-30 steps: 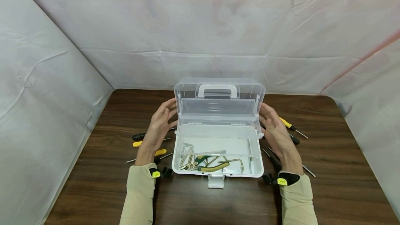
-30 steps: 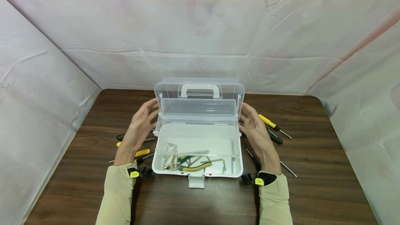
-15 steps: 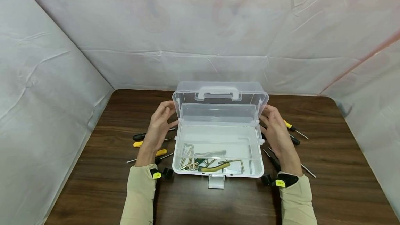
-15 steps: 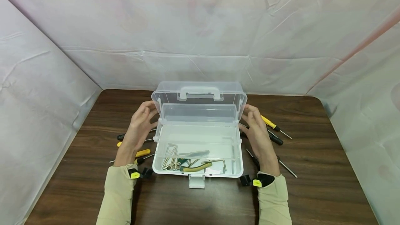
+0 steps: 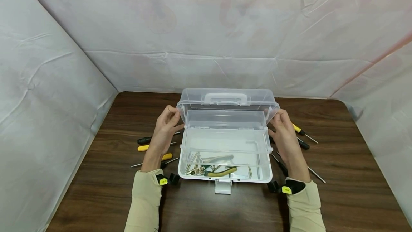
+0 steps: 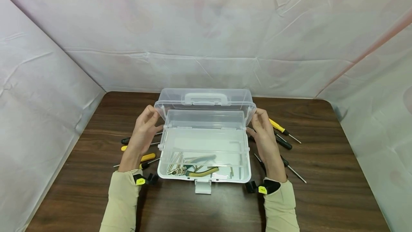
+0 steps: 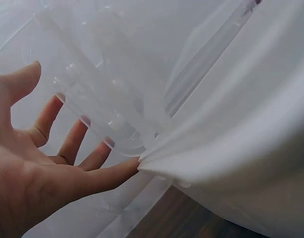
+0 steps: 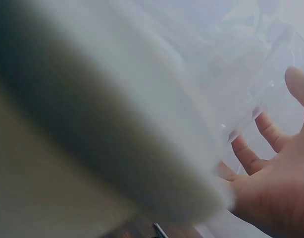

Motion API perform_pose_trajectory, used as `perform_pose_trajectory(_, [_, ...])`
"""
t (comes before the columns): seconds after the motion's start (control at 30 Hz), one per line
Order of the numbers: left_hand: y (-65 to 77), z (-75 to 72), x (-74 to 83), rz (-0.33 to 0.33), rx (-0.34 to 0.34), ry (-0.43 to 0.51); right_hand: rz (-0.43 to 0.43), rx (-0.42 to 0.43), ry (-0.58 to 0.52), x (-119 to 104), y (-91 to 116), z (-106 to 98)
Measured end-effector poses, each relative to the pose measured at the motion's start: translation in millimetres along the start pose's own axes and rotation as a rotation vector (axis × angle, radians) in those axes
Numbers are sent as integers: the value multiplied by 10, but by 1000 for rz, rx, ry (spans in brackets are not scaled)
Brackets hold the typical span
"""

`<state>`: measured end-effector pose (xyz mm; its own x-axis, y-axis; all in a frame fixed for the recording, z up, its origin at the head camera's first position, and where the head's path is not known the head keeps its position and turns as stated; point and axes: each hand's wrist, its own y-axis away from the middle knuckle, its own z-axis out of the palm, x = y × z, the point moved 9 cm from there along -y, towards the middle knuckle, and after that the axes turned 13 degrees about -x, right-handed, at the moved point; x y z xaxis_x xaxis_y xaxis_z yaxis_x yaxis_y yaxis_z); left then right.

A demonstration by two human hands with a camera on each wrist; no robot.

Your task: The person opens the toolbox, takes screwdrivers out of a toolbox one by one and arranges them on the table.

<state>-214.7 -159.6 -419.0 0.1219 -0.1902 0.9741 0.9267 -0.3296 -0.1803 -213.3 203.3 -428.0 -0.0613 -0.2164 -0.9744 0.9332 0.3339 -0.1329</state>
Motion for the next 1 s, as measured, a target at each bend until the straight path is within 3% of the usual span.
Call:
perform_pose_trajectory(0.3, [26,-8,23,16,0,-12,9,-25,9,1,-19,27])
perform_pose_trajectory(0.63, [16,14,36,15,-37,11,-43,-73,-31,-76,-15,32])
perform_pose_trajectory(0.8, [20,29,10,-65,-65,36,-24,-117,-32,-95,29,7])
perform_pose_trajectory(1.0, [70,9,-60,-228,-74,39,19,-189,49,-125,118,7])
